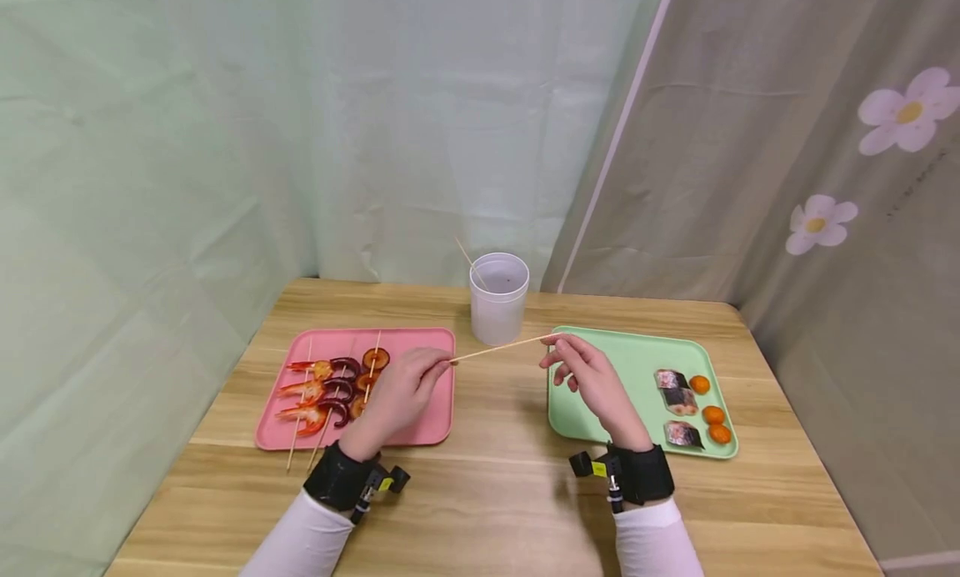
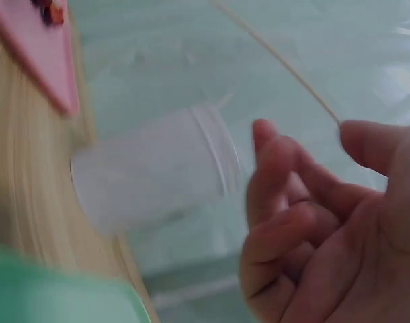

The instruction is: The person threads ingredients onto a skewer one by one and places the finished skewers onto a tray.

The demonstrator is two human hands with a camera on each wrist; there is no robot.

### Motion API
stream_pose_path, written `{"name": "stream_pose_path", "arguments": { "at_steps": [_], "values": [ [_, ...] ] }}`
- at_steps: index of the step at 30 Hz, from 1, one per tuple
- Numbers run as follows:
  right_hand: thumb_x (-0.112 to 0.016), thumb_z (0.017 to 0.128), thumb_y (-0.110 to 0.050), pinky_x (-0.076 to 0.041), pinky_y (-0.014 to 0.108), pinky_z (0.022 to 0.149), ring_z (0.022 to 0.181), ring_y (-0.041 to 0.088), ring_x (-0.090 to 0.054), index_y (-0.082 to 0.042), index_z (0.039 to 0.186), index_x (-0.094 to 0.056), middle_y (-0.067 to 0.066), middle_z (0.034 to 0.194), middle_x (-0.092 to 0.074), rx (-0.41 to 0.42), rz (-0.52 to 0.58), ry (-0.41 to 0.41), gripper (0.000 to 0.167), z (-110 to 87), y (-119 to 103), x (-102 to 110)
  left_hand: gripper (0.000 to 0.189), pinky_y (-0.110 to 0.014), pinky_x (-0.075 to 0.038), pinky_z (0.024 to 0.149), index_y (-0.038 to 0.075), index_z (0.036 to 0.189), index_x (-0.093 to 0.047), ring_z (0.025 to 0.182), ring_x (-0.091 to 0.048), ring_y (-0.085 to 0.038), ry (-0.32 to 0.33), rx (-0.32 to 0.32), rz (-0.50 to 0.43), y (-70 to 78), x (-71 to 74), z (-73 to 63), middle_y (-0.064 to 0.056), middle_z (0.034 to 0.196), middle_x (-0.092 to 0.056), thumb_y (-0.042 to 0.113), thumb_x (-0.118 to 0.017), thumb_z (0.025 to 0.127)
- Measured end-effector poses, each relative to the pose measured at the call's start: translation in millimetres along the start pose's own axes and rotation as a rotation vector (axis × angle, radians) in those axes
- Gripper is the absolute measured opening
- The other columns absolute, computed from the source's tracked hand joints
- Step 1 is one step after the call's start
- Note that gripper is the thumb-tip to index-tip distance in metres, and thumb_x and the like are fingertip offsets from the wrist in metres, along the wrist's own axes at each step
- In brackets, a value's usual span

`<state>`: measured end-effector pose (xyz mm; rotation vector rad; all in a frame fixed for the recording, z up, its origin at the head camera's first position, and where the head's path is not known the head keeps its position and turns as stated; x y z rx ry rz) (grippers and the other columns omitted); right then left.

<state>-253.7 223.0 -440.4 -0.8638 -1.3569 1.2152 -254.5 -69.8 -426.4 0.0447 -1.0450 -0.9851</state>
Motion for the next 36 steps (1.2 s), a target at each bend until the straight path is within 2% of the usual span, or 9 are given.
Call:
{"name": "stream_pose_path", "arguments": {
  "at_steps": [3,6,9,13,16,19,23,26,36],
  "values": [
    [-0.050,0.116,-0.035,-0.048,0.029,0.069,0.089,0.036,-0.067,-0.005,0.145,-0.061,0.026,0.118,-0.070,-0.023,-0.102,-0.005,0.043,-12.3,8.2,18.5,0.015,-0.044,-0.058,0.092,0.006,0.115,-0.079,0.103,-0.073,-0.024,0.002,0.020,-0.003,-2.1,1.8,0.2,-0.007,0.109,-0.078,0.010,-0.067,0.107],
    [-0.055,0.114,-0.031,-0.052,0.032,0.073,0.096,0.040,-0.068,-0.005,0.149,-0.059,0.025,0.124,-0.069,-0.063,-0.221,0.010,0.043,-27.7,20.1,41.9,0.015,-0.044,-0.058,0.092,0.008,0.115,-0.079,0.104,-0.073,-0.025,0.003,0.043,-0.017,-5.5,3.9,0.3,-0.006,0.109,-0.078,0.010,-0.065,0.108],
    [-0.059,0.113,-0.027,-0.054,0.034,0.075,0.099,0.034,-0.070,-0.004,0.150,-0.057,0.022,0.127,-0.069,-0.092,-0.339,0.039,0.044,-42.2,29.8,68.2,0.015,-0.045,-0.058,0.091,0.008,0.113,-0.078,0.103,-0.073,-0.026,0.002,0.065,-0.030,-8.4,7.3,-0.4,-0.006,0.107,-0.077,0.011,-0.064,0.109],
    [-0.059,0.112,-0.015,-0.055,0.033,0.070,0.102,0.032,-0.069,0.002,0.149,-0.056,0.025,0.129,-0.067,-0.124,-0.422,0.093,0.041,-59.9,36.7,102.0,0.016,-0.048,-0.058,0.088,0.008,0.111,-0.077,0.100,-0.073,-0.027,-0.009,0.084,-0.030,-10.5,9.8,0.2,-0.007,0.105,-0.077,0.013,-0.062,0.110],
    [-0.063,0.109,-0.011,-0.055,0.033,0.072,0.108,0.037,-0.068,0.007,0.142,-0.060,0.028,0.128,-0.067,-0.173,-0.515,0.125,0.038,-72.2,41.7,121.9,0.015,-0.048,-0.058,0.087,0.008,0.110,-0.077,0.099,-0.073,-0.027,-0.015,0.091,-0.028,-11.5,9.3,1.0,-0.007,0.105,-0.077,0.013,-0.062,0.110],
    [-0.073,0.103,-0.011,-0.054,0.037,0.080,0.111,0.044,-0.066,0.010,0.133,-0.064,0.030,0.125,-0.068,-0.247,-0.621,0.114,0.038,-82.5,47.7,136.1,0.014,-0.048,-0.058,0.085,0.008,0.110,-0.076,0.097,-0.073,-0.026,-0.018,0.087,-0.022,-12.0,7.4,1.2,-0.007,0.104,-0.076,0.012,-0.063,0.109],
    [-0.082,0.092,-0.011,-0.052,0.044,0.078,0.105,0.044,-0.065,0.009,0.126,-0.069,0.030,0.119,-0.070,-0.329,-0.699,0.049,0.042,-89.5,55.5,143.8,0.012,-0.046,-0.057,0.081,0.009,0.110,-0.076,0.093,-0.072,-0.024,-0.016,0.085,-0.025,-12.3,6.2,0.6,-0.006,0.103,-0.076,0.011,-0.065,0.109],
    [-0.083,0.087,-0.007,-0.050,0.042,0.076,0.102,0.039,-0.064,0.007,0.125,-0.071,0.027,0.117,-0.071,-0.365,-0.733,0.020,0.042,-89.9,61.1,143.7,0.013,-0.046,-0.057,0.079,0.009,0.110,-0.077,0.091,-0.071,-0.023,-0.013,0.092,-0.030,-12.5,7.0,0.2,-0.005,0.102,-0.076,0.012,-0.064,0.109],
    [-0.081,0.084,-0.001,-0.044,0.040,0.075,0.099,0.038,-0.056,0.005,0.123,-0.073,0.025,0.118,-0.071,-0.434,-0.755,0.015,0.040,-91.3,72.1,141.9,0.013,-0.046,-0.056,0.080,0.010,0.109,-0.076,0.091,-0.070,-0.022,-0.016,0.098,-0.032,-11.8,7.7,0.1,-0.004,0.101,-0.075,0.013,-0.064,0.109]
  ]
}}
Point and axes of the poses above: each hand's wrist, its own z-axis towards the middle knuckle, its own x-axis out of the back of the hand, y = z × x, the point moved 6 cm from there along z, towards the middle knuckle
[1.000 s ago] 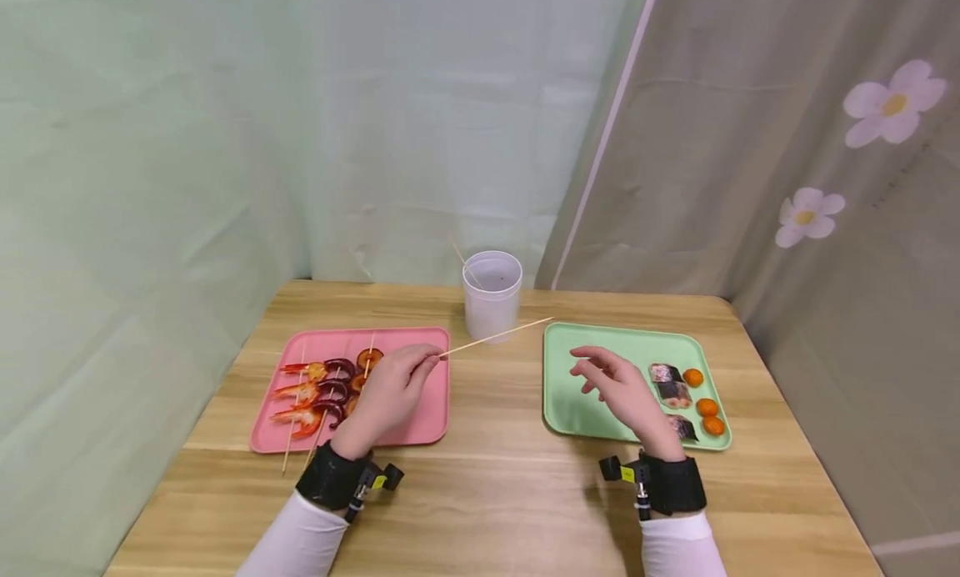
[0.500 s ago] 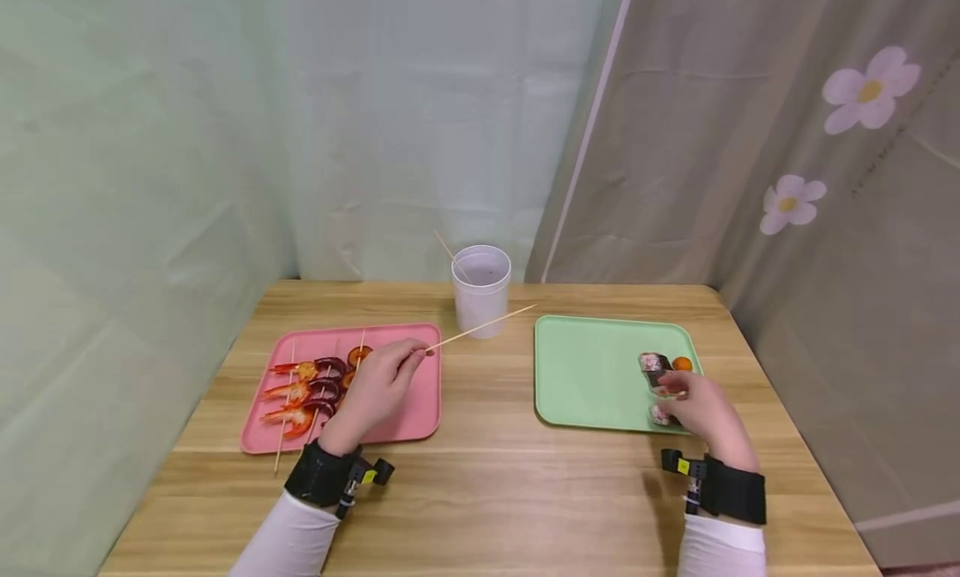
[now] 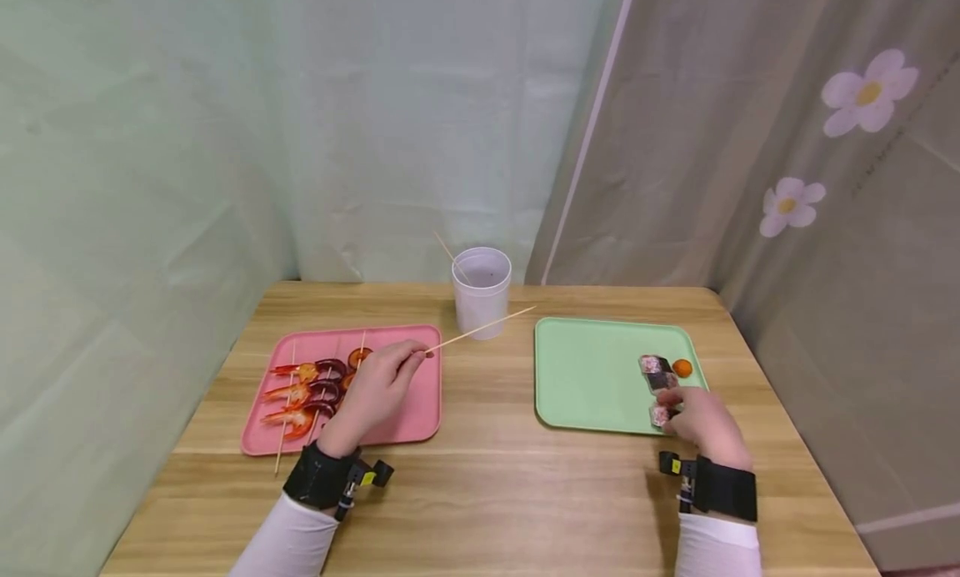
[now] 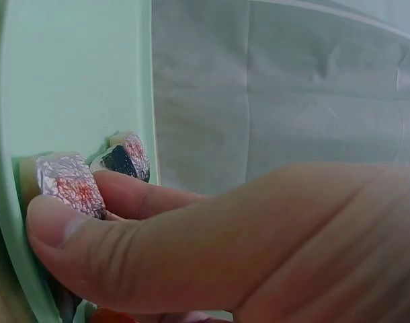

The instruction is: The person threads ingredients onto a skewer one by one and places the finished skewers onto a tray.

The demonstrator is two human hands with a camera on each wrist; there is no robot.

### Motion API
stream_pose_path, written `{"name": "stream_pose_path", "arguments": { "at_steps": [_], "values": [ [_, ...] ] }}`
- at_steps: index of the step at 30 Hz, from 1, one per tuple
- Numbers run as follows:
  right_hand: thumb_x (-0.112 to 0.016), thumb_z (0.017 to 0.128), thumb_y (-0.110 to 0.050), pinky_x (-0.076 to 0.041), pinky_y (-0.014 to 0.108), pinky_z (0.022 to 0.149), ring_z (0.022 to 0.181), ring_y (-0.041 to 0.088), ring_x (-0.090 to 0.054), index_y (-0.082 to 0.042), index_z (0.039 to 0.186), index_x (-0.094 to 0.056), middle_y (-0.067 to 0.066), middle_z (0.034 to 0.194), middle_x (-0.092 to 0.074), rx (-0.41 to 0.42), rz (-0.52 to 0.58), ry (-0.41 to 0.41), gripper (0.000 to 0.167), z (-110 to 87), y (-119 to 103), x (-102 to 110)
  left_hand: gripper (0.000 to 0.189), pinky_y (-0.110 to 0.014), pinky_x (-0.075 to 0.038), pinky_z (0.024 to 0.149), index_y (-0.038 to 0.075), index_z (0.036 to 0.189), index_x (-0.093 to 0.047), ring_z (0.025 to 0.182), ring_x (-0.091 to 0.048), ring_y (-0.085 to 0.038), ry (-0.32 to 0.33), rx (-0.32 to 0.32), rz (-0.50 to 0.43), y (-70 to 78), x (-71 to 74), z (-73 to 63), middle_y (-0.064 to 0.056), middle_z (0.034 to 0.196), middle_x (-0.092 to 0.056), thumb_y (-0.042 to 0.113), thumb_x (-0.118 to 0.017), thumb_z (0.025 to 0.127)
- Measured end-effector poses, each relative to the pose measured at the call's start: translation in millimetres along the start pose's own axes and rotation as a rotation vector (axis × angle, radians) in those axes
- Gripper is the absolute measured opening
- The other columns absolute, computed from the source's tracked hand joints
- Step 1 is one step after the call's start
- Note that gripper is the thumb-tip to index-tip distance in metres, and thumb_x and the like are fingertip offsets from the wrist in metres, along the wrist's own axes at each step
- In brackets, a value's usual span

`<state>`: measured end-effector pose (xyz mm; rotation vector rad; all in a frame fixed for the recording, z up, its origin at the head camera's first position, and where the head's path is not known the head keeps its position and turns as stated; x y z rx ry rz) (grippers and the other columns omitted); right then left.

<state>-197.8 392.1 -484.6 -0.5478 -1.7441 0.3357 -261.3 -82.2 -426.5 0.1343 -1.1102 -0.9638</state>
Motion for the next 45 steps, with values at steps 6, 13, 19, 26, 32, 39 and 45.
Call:
{"name": "stream_pose_path", "arguments": {
  "at_steps": [6,13,19,26,32,39,45],
  "values": [
    [-0.083,0.082,-0.001,-0.044,0.042,0.075,0.095,0.038,-0.056,0.009,0.128,-0.070,0.027,0.115,-0.070,0.018,-0.036,-0.016,0.048,1.8,3.7,-3.7,0.013,-0.046,-0.056,0.079,0.010,0.109,-0.076,0.089,-0.070,-0.022,-0.008,0.001,-0.003,1.4,-0.5,-1.7,-0.005,0.101,-0.075,0.012,-0.063,0.109],
    [-0.085,0.083,0.004,-0.048,0.038,0.073,0.086,0.027,-0.059,0.003,0.109,-0.069,0.010,0.093,-0.065,0.046,0.049,0.002,0.030,0.8,6.0,-4.2,0.013,-0.045,-0.056,0.079,0.009,0.110,-0.076,0.090,-0.070,-0.022,-0.014,0.000,-0.012,0.3,-1.5,-2.9,-0.005,0.102,-0.075,0.011,-0.063,0.109],
    [-0.085,0.093,-0.012,-0.048,0.040,0.076,0.089,0.025,-0.059,0.003,0.116,-0.068,0.009,0.097,-0.067,0.097,0.060,0.047,0.032,-1.7,-0.5,2.0,0.014,-0.045,-0.057,0.080,0.009,0.111,-0.077,0.091,-0.071,-0.022,-0.015,-0.004,-0.016,0.9,0.1,-2.3,-0.005,0.103,-0.076,0.011,-0.063,0.109],
    [-0.059,0.111,-0.039,-0.052,0.026,0.080,0.101,0.011,-0.061,0.003,0.141,-0.057,0.001,0.116,-0.068,0.218,0.600,0.143,0.051,5.0,-47.5,4.9,0.014,-0.042,-0.057,0.081,0.008,0.113,-0.078,0.088,-0.069,-0.018,-0.055,-0.026,-0.018,9.8,-0.8,-0.5,-0.004,0.101,-0.076,0.011,-0.064,0.109],
    [-0.033,0.119,-0.031,-0.039,0.024,0.070,0.087,0.011,-0.054,-0.009,0.132,-0.062,-0.002,0.098,-0.061,0.494,1.418,-0.149,0.039,12.6,-107.6,-19.3,0.015,-0.042,-0.059,0.085,0.009,0.113,-0.079,0.093,-0.073,-0.016,-0.075,-0.090,-0.011,25.8,-0.5,-0.9,-0.001,0.103,-0.078,0.012,-0.065,0.108],
    [-0.029,0.118,-0.036,-0.025,0.031,0.072,0.084,0.014,-0.045,-0.012,0.136,-0.059,0.000,0.093,-0.054,0.525,1.563,-0.279,0.043,15.2,-145.1,-35.1,0.014,-0.041,-0.059,0.084,0.009,0.112,-0.079,0.094,-0.073,-0.016,-0.104,-0.133,0.009,41.0,0.6,-3.5,0.000,0.103,-0.078,0.011,-0.066,0.107],
    [-0.030,0.118,-0.038,-0.024,0.033,0.074,0.085,0.015,-0.043,-0.016,0.136,-0.060,0.000,0.092,-0.051,0.528,1.504,-0.246,0.041,13.1,-153.5,-35.5,0.015,-0.041,-0.059,0.088,0.009,0.115,-0.079,0.099,-0.073,-0.017,-0.135,-0.091,0.019,42.3,-0.8,-4.9,-0.001,0.106,-0.078,0.013,-0.066,0.108]
  ]
}}
Point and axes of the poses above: each hand's wrist, its own z-axis towards the middle knuckle, its own x-axis out of the back of the hand, y = z × x, the point moved 6 cm from there along z, towards the middle knuckle
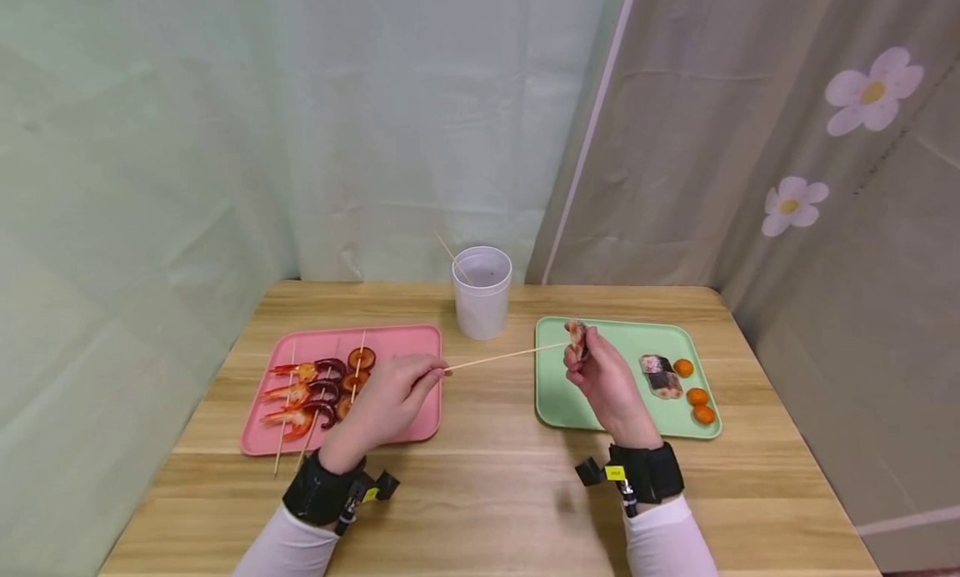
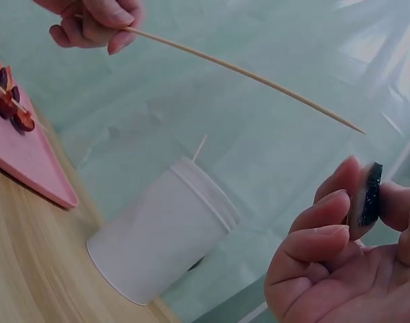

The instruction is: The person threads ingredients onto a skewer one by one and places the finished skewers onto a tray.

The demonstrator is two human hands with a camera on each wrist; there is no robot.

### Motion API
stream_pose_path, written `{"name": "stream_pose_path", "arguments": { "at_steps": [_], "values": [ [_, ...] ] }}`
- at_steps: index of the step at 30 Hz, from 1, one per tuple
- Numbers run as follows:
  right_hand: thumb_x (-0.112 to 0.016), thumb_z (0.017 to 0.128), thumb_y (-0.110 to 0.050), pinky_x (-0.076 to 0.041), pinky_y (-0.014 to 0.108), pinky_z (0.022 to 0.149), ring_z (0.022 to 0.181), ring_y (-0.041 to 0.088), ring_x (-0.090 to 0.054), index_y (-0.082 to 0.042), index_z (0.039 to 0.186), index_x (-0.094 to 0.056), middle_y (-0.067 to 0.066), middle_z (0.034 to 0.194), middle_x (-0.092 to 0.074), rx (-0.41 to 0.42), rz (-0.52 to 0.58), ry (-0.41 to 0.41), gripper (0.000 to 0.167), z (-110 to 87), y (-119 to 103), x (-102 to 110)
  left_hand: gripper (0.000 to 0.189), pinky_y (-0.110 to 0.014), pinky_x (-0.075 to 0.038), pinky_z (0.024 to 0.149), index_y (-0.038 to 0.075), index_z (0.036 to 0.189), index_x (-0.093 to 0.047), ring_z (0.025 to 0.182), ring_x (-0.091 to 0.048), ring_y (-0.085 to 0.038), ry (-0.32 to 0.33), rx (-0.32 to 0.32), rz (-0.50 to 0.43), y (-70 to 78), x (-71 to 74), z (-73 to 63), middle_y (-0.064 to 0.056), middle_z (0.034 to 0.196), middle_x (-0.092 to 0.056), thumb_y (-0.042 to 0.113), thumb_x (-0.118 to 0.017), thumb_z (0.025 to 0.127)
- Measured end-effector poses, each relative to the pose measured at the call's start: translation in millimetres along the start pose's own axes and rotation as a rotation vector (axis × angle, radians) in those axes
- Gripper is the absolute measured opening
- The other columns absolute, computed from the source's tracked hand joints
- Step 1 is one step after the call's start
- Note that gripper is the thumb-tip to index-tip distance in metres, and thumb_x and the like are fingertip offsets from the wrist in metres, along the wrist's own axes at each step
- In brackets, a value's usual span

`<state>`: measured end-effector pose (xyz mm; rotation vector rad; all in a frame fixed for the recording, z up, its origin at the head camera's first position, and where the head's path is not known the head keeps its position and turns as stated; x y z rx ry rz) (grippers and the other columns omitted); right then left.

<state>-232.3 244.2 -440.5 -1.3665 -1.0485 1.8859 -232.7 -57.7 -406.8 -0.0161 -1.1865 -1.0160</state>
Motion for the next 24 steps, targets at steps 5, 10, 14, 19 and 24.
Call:
{"name": "stream_pose_path", "arguments": {
  "at_steps": [5,10,14,19,24],
  "values": [
    [-0.029,0.118,-0.036,-0.024,0.032,0.072,0.083,0.014,-0.046,-0.014,0.136,-0.060,-0.001,0.091,-0.053,0.012,-0.021,-0.031,0.041,0.6,-0.1,-3.8,0.016,-0.041,-0.059,0.087,0.010,0.116,-0.079,0.099,-0.073,-0.016,-0.006,0.015,0.010,-0.2,-0.7,0.1,-0.001,0.106,-0.078,0.014,-0.065,0.108],
    [-0.028,0.119,-0.035,-0.028,0.030,0.071,0.082,0.013,-0.046,-0.015,0.136,-0.060,-0.001,0.090,-0.054,0.012,-0.053,-0.047,0.041,0.2,0.2,-6.1,0.016,-0.041,-0.059,0.087,0.011,0.116,-0.078,0.098,-0.073,-0.015,-0.014,0.023,0.028,-1.4,-2.5,0.5,0.000,0.106,-0.078,0.015,-0.065,0.109],
    [-0.029,0.119,-0.034,-0.033,0.028,0.071,0.082,0.013,-0.047,-0.016,0.136,-0.060,-0.002,0.090,-0.055,0.013,-0.067,-0.051,0.041,-0.3,-0.3,-7.3,0.017,-0.042,-0.059,0.090,0.009,0.117,-0.079,0.100,-0.073,-0.017,-0.015,0.040,0.032,-1.9,-1.6,0.7,-0.001,0.107,-0.078,0.015,-0.065,0.109],
    [-0.029,0.119,-0.033,-0.037,0.026,0.073,0.082,0.013,-0.048,-0.016,0.135,-0.060,-0.001,0.091,-0.056,0.014,-0.098,-0.048,0.039,-0.9,-0.2,-7.4,0.017,-0.042,-0.059,0.087,0.009,0.117,-0.079,0.098,-0.073,-0.017,-0.018,0.054,0.044,-3.0,-1.7,0.3,-0.001,0.106,-0.078,0.016,-0.065,0.109],
    [-0.039,0.118,-0.035,-0.039,0.027,0.074,0.084,0.015,-0.050,-0.016,0.124,-0.059,-0.001,0.093,-0.057,0.037,-0.276,0.086,0.028,-0.9,-1.4,-2.6,0.015,-0.041,-0.059,0.083,0.011,0.114,-0.079,0.093,-0.072,-0.014,-0.013,0.047,0.060,-3.2,-2.6,0.2,0.001,0.103,-0.077,0.015,-0.065,0.108]
  ]
}}
Point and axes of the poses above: each hand's wrist, its own z-axis towards the middle knuckle, its own x-axis out of the back of the hand, y = z × x, the point moved 6 cm from there along z, towards the middle knuckle
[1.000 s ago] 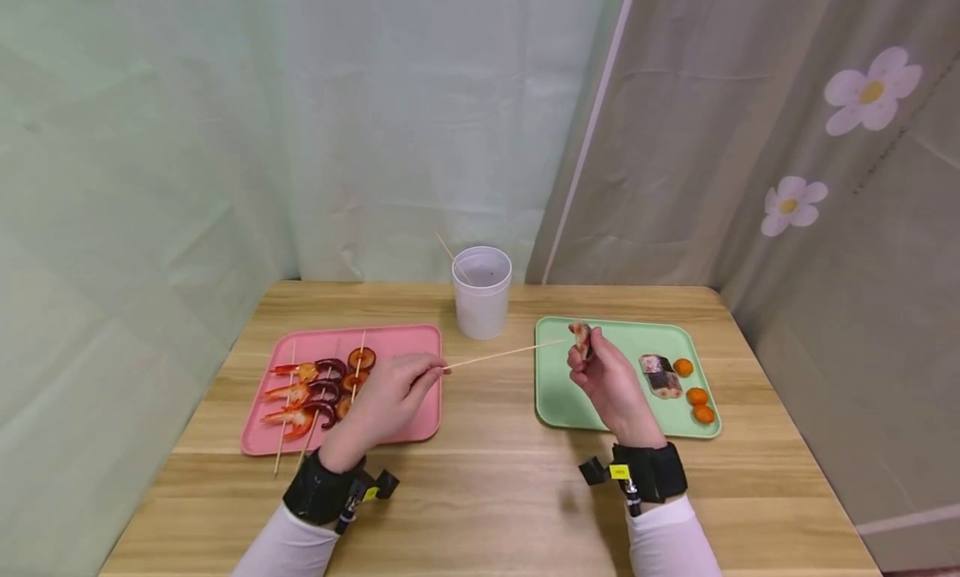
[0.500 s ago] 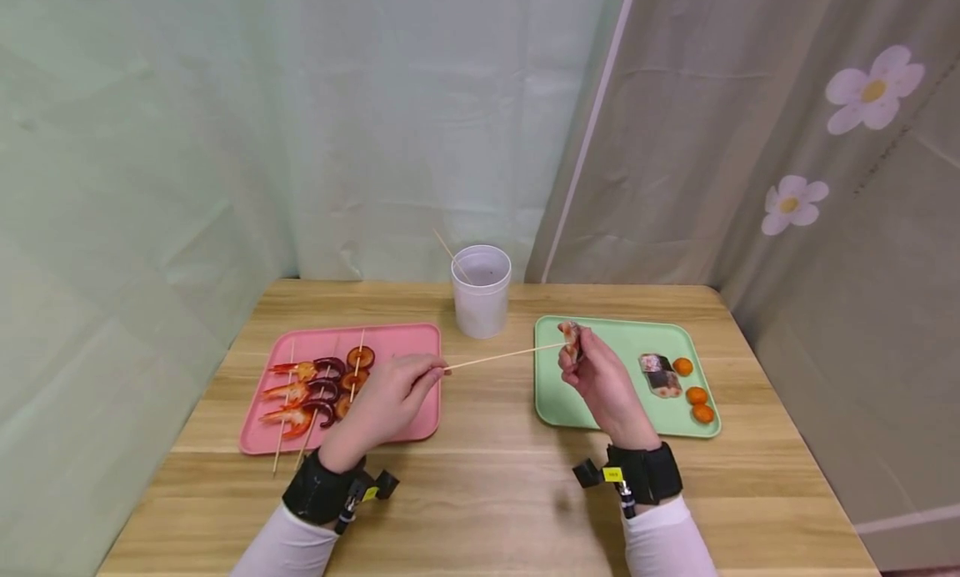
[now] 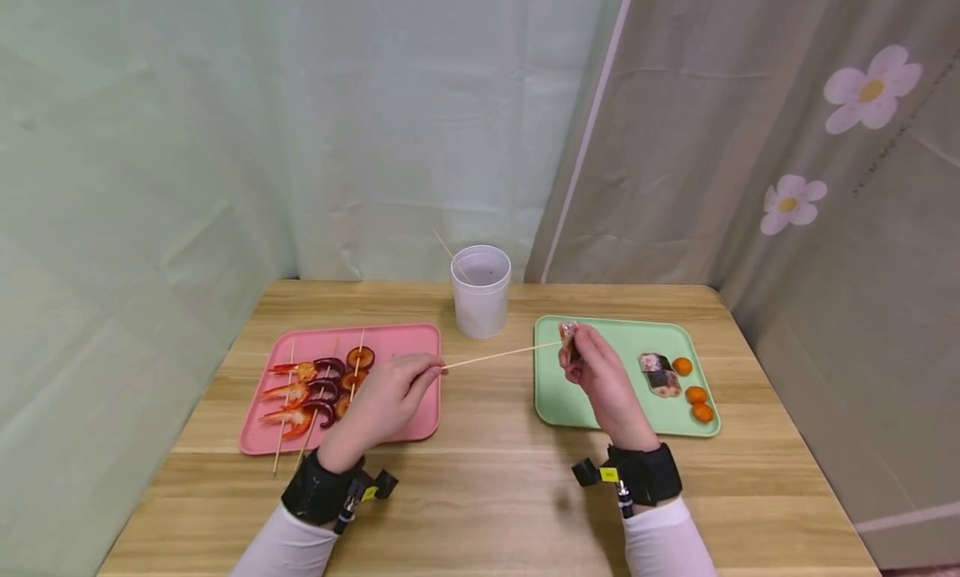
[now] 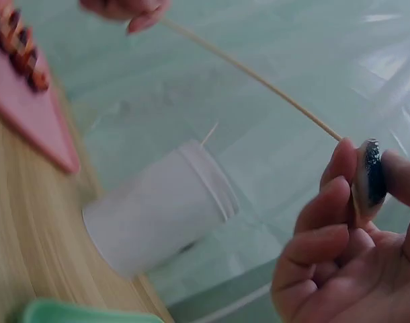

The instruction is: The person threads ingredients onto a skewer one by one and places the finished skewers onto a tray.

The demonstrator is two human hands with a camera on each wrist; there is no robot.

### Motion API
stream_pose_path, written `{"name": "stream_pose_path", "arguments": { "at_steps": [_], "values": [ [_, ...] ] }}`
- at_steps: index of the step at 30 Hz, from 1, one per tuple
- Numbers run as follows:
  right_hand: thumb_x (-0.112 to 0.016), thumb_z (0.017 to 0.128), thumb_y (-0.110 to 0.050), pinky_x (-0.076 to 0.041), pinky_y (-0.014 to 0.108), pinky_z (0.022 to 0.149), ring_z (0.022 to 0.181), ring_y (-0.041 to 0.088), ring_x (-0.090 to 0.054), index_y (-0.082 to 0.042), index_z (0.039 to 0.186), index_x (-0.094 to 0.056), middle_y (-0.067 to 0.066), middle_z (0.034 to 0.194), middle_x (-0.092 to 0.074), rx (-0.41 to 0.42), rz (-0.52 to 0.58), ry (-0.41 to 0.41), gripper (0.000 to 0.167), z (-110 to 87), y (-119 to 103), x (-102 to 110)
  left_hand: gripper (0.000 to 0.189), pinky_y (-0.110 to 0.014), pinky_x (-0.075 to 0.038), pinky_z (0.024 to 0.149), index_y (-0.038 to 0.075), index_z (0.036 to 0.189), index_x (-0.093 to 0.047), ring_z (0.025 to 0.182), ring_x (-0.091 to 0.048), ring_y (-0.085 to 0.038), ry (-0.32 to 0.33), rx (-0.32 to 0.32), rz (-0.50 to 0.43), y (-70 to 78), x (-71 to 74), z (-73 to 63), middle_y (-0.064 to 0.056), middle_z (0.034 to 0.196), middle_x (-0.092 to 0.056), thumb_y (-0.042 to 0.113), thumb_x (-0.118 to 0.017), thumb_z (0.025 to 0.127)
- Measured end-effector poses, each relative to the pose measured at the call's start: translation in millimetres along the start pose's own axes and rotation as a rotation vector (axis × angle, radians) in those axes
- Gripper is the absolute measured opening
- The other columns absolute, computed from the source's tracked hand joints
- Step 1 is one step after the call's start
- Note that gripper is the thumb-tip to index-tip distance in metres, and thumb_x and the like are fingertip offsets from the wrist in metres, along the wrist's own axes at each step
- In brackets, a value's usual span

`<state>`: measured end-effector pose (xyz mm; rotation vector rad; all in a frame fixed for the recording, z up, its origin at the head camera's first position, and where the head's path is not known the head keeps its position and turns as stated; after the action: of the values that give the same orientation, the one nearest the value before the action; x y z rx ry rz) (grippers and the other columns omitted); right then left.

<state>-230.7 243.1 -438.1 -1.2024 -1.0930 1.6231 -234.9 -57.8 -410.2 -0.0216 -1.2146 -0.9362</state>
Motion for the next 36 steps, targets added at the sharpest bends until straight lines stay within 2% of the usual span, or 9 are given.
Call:
{"name": "stream_pose_path", "arguments": {
  "at_steps": [4,6,10,14,19,22,25,32,36],
  "values": [
    [-0.053,0.115,-0.035,-0.043,0.027,0.074,0.081,0.015,-0.054,-0.010,0.119,-0.060,0.000,0.091,-0.062,0.002,-0.168,0.164,0.026,0.0,-0.9,3.8,0.014,-0.041,-0.059,0.083,0.012,0.113,-0.079,0.093,-0.073,-0.014,-0.008,-0.003,0.004,1.7,-0.3,-0.7,0.001,0.103,-0.077,0.015,-0.066,0.108],
    [-0.057,0.113,-0.033,-0.044,0.027,0.075,0.081,0.014,-0.059,-0.007,0.116,-0.061,0.000,0.089,-0.064,-0.004,-0.219,0.222,0.027,-0.8,-0.4,2.4,0.014,-0.040,-0.060,0.082,0.011,0.113,-0.079,0.092,-0.073,-0.014,-0.016,-0.008,-0.003,3.2,-0.7,-1.1,0.001,0.103,-0.077,0.015,-0.066,0.108],
    [-0.062,0.111,-0.031,-0.050,0.027,0.079,0.086,0.016,-0.068,-0.004,0.110,-0.062,0.000,0.089,-0.069,-0.031,-0.278,0.256,0.027,-1.9,5.7,-9.4,0.013,-0.039,-0.059,0.078,0.013,0.110,-0.079,0.089,-0.072,-0.012,-0.021,-0.026,-0.033,6.8,-3.6,-1.4,0.001,0.101,-0.078,0.014,-0.065,0.108],
    [-0.065,0.110,-0.029,-0.052,0.029,0.082,0.085,0.017,-0.071,-0.002,0.111,-0.066,0.004,0.090,-0.073,-0.051,-0.319,0.199,0.027,-1.1,18.8,-34.4,0.013,-0.038,-0.059,0.079,0.014,0.109,-0.078,0.088,-0.070,-0.010,-0.025,-0.048,-0.078,12.1,-10.9,-1.9,0.003,0.099,-0.077,0.016,-0.065,0.109],
    [-0.067,0.109,-0.022,-0.055,0.032,0.086,0.090,0.019,-0.075,0.003,0.115,-0.069,0.009,0.097,-0.077,-0.075,-0.341,0.016,0.027,-1.6,38.5,-73.8,0.015,-0.034,-0.055,0.073,0.013,0.111,-0.076,0.081,-0.064,-0.008,-0.069,-0.087,-0.149,21.5,-27.0,-2.3,0.003,0.094,-0.073,0.017,-0.061,0.111],
    [-0.066,0.109,-0.020,-0.056,0.030,0.084,0.090,0.021,-0.076,0.005,0.117,-0.070,0.011,0.104,-0.077,-0.081,-0.333,-0.045,0.027,-2.9,45.2,-87.8,0.014,-0.030,-0.049,0.066,0.012,0.111,-0.073,0.072,-0.056,-0.008,-0.088,-0.087,-0.190,25.5,-33.3,-2.2,0.005,0.084,-0.065,0.016,-0.060,0.111],
    [-0.065,0.109,-0.020,-0.055,0.029,0.082,0.089,0.021,-0.075,0.004,0.120,-0.071,0.012,0.104,-0.075,-0.083,-0.327,-0.047,0.027,-3.2,47.1,-91.5,0.013,-0.029,-0.044,0.062,0.013,0.108,-0.072,0.067,-0.049,-0.007,-0.091,-0.066,-0.227,26.7,-34.6,-1.9,0.008,0.078,-0.057,0.015,-0.059,0.112],
    [-0.062,0.111,-0.019,-0.057,0.041,0.091,0.096,0.020,-0.073,0.006,0.127,-0.067,0.013,0.115,-0.072,-0.078,-0.313,-0.116,0.030,-2.0,47.7,-92.4,0.014,-0.028,-0.043,0.059,0.015,0.109,-0.073,0.065,-0.046,-0.006,-0.110,-0.010,-0.282,23.4,-35.4,-2.5,0.010,0.077,-0.054,0.015,-0.059,0.112],
    [-0.060,0.112,-0.018,-0.057,0.036,0.091,0.097,0.021,-0.073,0.007,0.131,-0.065,0.020,0.114,-0.071,-0.063,-0.357,-0.163,0.032,-2.6,45.7,-91.9,0.013,-0.029,-0.041,0.057,0.013,0.106,-0.071,0.062,-0.043,-0.007,-0.093,0.008,-0.262,20.8,-32.8,-2.2,0.010,0.072,-0.047,0.015,-0.059,0.111]
  ]
}}
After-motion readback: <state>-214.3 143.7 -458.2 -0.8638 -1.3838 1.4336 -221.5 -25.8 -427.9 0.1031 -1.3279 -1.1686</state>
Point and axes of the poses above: each hand's wrist, its own z-axis towards the middle knuckle, its own x-axis out of the back of the hand, y = z × x, the point moved 6 cm from there along z, towards the middle knuckle
